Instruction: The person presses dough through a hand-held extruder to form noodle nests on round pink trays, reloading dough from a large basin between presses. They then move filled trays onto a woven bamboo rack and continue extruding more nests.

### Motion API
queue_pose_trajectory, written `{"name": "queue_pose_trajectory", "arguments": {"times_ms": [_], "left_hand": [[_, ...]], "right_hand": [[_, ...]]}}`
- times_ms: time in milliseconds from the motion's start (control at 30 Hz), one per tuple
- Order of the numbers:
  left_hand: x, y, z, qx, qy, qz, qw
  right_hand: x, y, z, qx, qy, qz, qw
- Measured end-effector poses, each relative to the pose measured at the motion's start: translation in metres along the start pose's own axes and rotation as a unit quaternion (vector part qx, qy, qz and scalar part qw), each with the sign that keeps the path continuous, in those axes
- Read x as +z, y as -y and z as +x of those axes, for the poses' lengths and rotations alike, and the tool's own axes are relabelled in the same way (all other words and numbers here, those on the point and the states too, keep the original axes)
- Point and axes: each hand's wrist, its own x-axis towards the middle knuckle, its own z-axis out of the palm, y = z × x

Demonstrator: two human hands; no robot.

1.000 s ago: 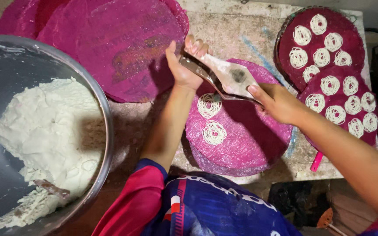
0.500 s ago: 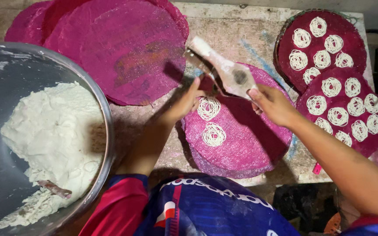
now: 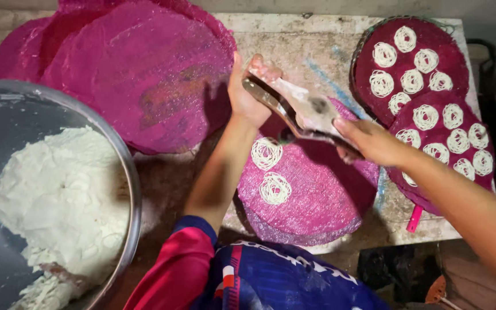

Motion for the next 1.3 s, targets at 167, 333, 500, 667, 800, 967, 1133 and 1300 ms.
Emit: {"name": "queue_pose_trajectory", "arguments": {"times_ms": [167, 333, 500, 667, 800, 967, 1133, 1300], "left_hand": [[-0.028, -0.021, 0.026, 0.024, 0.006, 0.022, 0.999], [-0.038, -0.007, 0.023, 0.06, -0.101, 0.04, 0.992], [-0.027, -0.008, 0.04, 0.082, -0.131, 0.033, 0.987], [-0.025, -0.016, 0.032, 0.072, -0.104, 0.04, 0.991], [-0.024, 0.004, 0.035, 0.093, -0.116, 0.026, 0.989], [-0.026, -0.007, 0.055, -0.01, -0.202, 0.031, 0.979], [-0.065, -0.01, 0.028, -0.257, -0.216, 0.424, 0.841], [-0.076, 0.004, 0.006, -0.26, -0.265, 0.511, 0.775]], "right_hand": [[0.005, 0.028, 0.017, -0.063, -0.099, -0.028, 0.993], [-0.001, 0.036, 0.013, 0.002, -0.053, -0.024, 0.998], [-0.01, 0.043, 0.016, -0.029, -0.112, -0.092, 0.989], [0.0, 0.04, 0.019, -0.015, -0.057, -0.051, 0.997], [-0.014, 0.031, 0.02, 0.002, -0.093, -0.104, 0.99], [-0.024, 0.018, 0.029, -0.086, -0.165, -0.049, 0.981], [-0.013, -0.006, 0.036, -0.068, -0.137, 0.029, 0.988], [0.001, -0.023, 0.048, -0.073, -0.209, 0.065, 0.973]]}}
